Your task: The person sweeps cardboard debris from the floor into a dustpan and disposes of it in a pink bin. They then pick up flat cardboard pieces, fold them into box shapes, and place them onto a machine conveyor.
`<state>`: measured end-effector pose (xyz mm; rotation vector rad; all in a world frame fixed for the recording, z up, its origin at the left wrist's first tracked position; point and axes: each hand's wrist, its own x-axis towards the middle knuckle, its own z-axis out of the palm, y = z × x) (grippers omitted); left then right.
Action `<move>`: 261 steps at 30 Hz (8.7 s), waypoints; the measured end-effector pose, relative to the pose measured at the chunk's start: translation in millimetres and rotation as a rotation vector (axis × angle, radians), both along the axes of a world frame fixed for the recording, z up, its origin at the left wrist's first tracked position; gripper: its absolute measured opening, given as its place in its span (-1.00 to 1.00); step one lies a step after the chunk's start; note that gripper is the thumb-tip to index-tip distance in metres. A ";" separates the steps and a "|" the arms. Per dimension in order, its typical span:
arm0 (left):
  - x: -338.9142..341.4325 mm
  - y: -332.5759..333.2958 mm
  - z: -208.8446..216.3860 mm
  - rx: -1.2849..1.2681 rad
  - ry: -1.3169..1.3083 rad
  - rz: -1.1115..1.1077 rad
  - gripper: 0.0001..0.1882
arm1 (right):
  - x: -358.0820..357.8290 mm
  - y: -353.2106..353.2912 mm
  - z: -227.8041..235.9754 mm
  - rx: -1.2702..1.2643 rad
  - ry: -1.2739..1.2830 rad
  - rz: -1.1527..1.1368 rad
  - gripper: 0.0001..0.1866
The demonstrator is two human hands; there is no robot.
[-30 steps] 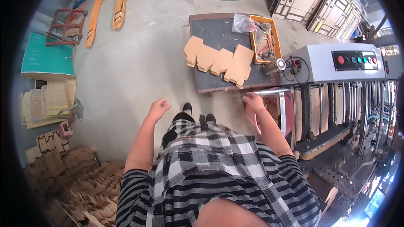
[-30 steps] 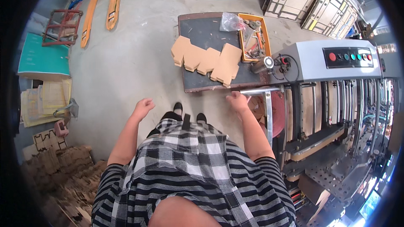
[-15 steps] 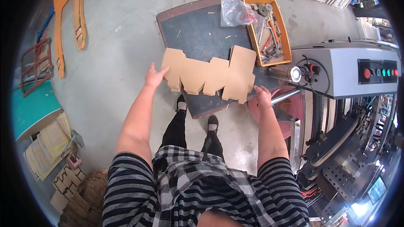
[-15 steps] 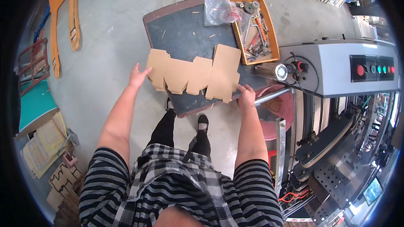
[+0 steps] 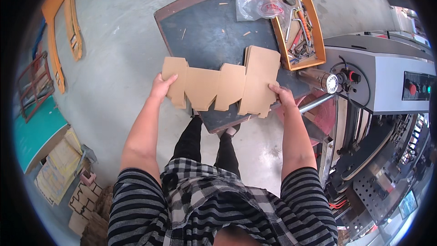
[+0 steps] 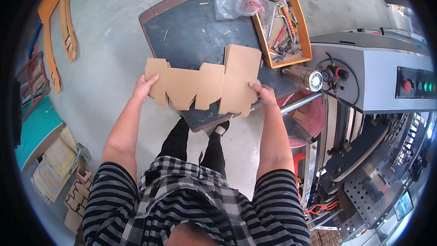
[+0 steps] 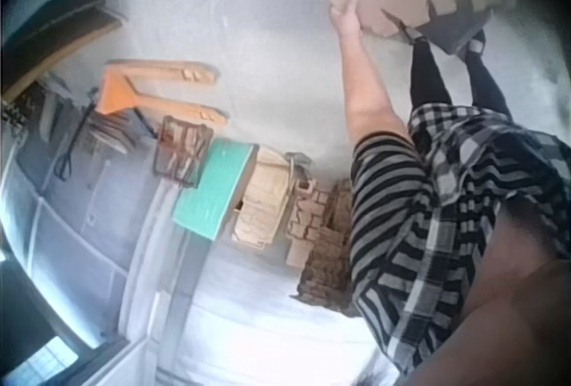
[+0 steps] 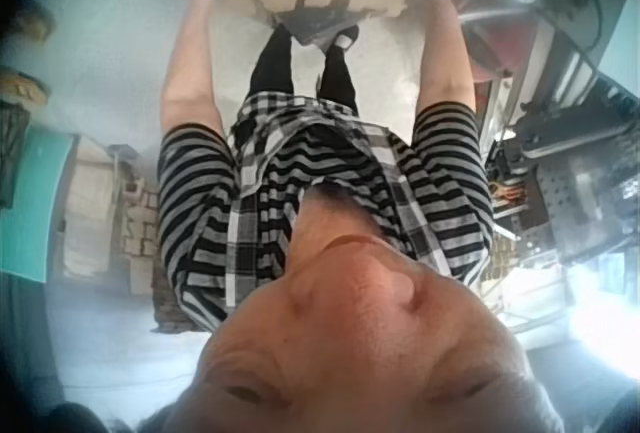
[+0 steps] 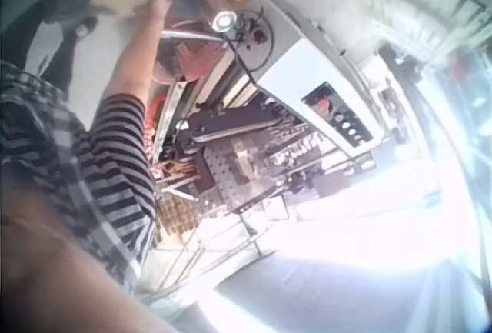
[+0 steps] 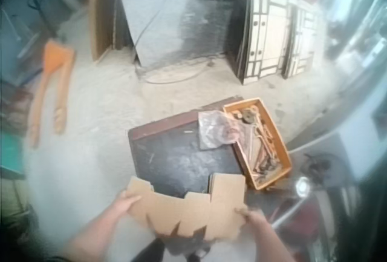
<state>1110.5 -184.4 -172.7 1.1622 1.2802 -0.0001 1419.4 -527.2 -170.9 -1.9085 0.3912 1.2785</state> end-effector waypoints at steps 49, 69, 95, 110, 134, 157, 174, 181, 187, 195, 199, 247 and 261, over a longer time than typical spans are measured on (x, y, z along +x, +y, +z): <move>84.8 -81.1 166.7 1.167 -0.071 -1.149 0.10 | -30.2 -68.4 83.3 0.177 -1.040 0.755 -0.53; 103.3 -142.5 83.0 1.231 0.089 -1.209 -0.33 | -31.0 -72.4 70.0 0.105 -1.071 0.925 -0.44; 104.1 -127.1 96.2 1.364 -0.131 -1.230 -0.57 | -47.2 -73.5 84.0 0.038 -0.972 0.773 -0.50; 94.9 -142.8 100.0 1.338 -0.142 -1.200 -0.34 | -60.7 -75.3 98.7 0.034 -0.907 0.598 -0.11; 90.2 -152.3 71.6 1.378 -0.084 -1.130 -0.33 | -78.4 -75.1 89.6 -0.378 -0.920 0.946 -0.02; 93.7 -158.0 74.4 1.315 -0.122 -1.108 -0.37 | -180.1 -192.2 28.8 -0.154 -0.407 0.147 -0.43; 78.6 -132.6 46.6 1.393 0.031 -1.273 -0.23 | -147.2 -343.1 -227.7 0.448 -0.037 -1.950 -0.72; 87.3 -152.4 66.2 1.380 0.020 -1.195 -0.31 | -263.3 -327.2 -143.8 0.172 -0.050 -1.793 -0.44; 92.7 -145.9 74.2 1.426 -0.068 -1.145 -0.35 | -349.5 -302.2 -116.6 0.163 -0.080 -1.678 -0.39; 68.1 -87.4 126.8 1.295 -0.052 -0.832 -0.45 | -415.9 -253.8 -106.3 0.098 0.080 -1.673 -0.44; 26.6 -54.7 119.0 1.263 -0.015 -0.626 -0.39 | -440.9 -251.1 -128.1 0.123 0.257 -1.712 -0.54; -239.5 -90.4 71.8 0.370 0.076 0.402 -0.46 | -47.3 186.6 -36.1 -0.231 -1.246 1.052 -0.63; -226.4 -95.4 68.4 0.350 0.095 0.260 -0.42 | -38.0 124.3 -38.9 -0.070 -1.411 1.184 -0.67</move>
